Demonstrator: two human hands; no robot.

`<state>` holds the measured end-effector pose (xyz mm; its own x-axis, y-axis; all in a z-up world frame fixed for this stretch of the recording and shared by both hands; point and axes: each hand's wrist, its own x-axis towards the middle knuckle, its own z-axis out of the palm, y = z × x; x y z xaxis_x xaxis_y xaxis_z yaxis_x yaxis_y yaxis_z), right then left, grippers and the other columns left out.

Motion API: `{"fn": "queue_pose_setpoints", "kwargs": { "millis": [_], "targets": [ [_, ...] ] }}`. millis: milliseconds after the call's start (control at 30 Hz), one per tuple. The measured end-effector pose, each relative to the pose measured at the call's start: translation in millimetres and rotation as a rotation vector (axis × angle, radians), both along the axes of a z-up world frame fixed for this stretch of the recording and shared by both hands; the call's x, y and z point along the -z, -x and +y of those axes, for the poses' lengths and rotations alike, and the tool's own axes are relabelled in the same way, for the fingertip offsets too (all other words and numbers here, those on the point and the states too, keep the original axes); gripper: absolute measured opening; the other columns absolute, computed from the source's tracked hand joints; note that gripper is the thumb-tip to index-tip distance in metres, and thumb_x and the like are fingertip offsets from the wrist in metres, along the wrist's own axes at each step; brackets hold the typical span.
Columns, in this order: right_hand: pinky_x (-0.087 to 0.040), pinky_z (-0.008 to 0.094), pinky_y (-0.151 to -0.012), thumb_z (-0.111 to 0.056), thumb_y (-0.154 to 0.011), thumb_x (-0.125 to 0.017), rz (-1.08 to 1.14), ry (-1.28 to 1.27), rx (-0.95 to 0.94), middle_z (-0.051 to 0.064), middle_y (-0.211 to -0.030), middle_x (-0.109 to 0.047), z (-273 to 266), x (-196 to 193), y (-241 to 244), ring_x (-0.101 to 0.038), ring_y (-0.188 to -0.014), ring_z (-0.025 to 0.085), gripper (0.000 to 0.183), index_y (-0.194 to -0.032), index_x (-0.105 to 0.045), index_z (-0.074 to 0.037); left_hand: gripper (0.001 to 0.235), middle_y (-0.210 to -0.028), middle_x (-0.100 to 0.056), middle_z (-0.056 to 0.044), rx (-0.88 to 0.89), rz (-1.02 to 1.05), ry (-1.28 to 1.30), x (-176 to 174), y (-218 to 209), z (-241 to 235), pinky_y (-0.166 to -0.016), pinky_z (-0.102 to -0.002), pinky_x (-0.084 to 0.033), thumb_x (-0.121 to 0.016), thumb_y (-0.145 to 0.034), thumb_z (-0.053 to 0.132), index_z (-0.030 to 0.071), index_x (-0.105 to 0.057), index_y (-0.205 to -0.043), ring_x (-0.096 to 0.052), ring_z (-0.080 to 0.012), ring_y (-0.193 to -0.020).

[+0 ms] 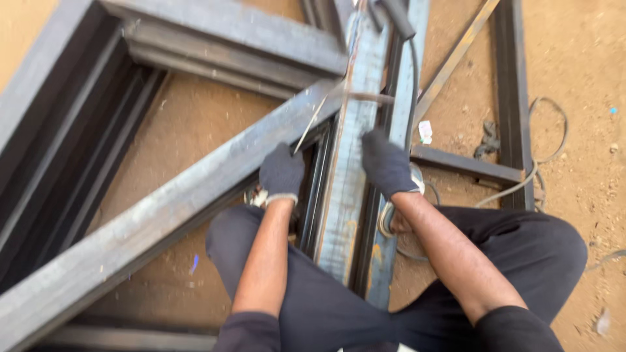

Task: The person welds metal beams together. The person uses a welding tool to join the beams, then uses a hammer and a rod to clean or adjust the weld before continuing to weld.

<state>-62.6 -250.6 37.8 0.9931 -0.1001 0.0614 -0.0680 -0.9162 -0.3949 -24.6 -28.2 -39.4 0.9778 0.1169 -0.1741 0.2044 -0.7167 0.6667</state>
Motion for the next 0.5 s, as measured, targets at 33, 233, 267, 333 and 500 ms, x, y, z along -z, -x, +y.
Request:
{"fn": "queue_pose_setpoints", "kwargs": {
  "millis": [33,233,267,333,500],
  "targets": [
    [-0.051,0.053,-0.063,-0.039,-0.106,-0.061,0.147,0.229,-0.065,0.021,-0.072,-0.069,-0.5,-4.8,-1.1,-0.067,-0.068,0.042,0.036,-0.097,-0.06,-0.004,0.03,-0.092,-0.071,-0.025,-0.006,0.044,0.0,-1.5,3.0,0.1,-0.081,-0.057,-0.051,-0.065,-0.089,0.036,0.006,-0.067,-0.092,-0.067,-0.0467,-0.093],
    [-0.055,0.046,-0.059,-0.038,-0.106,-0.057,-0.391,-0.591,0.136,0.016,-0.082,-0.071,4.7,-20.5,-4.0,-0.071,-0.07,0.035,0.03,-0.103,-0.06,-0.008,0.034,-0.089,-0.07,-0.026,0.029,-0.141,-0.004,23.6,13.2,7.7,-0.08,-0.057,-0.05,-0.065,-0.093,0.038,0.004,-0.066,-0.095,-0.066,-0.0483,-0.091],
    [-0.055,0.047,-0.059,-0.035,-0.105,-0.058,-0.286,-0.512,0.147,0.017,-0.081,-0.071,5.3,-21.2,10.5,-0.071,-0.07,0.035,0.026,-0.108,-0.062,-0.009,0.035,-0.09,-0.07,-0.025,0.045,-0.153,0.014,23.2,9.5,3.6,-0.081,-0.056,-0.051,-0.065,-0.095,0.039,0.004,-0.067,-0.095,-0.066,-0.0482,-0.092],
    [-0.053,0.048,-0.061,-0.029,-0.103,-0.059,-0.149,-0.348,0.14,0.018,-0.078,-0.07,15.7,-26.1,18.5,-0.071,-0.07,0.035,0.025,-0.118,-0.067,-0.011,0.036,-0.087,-0.072,-0.022,-0.009,-0.053,0.067,13.1,-1.6,-1.2,-0.079,-0.053,-0.052,-0.066,-0.093,0.041,0.005,-0.069,-0.093,-0.068,-0.0434,-0.087],
    [-0.056,0.049,-0.063,-0.042,-0.1,-0.061,0.235,-0.329,0.144,0.018,-0.075,-0.071,56.3,-29.4,34.7,-0.072,-0.066,0.034,0.036,-0.107,-0.063,-0.006,0.027,-0.093,-0.07,-0.011,-0.281,0.088,1.481,2.0,23.4,-33.6,-0.072,-0.038,-0.056,-0.061,-0.103,0.028,0.001,-0.065,-0.107,-0.064,-0.0226,-0.077]
  ]
}}
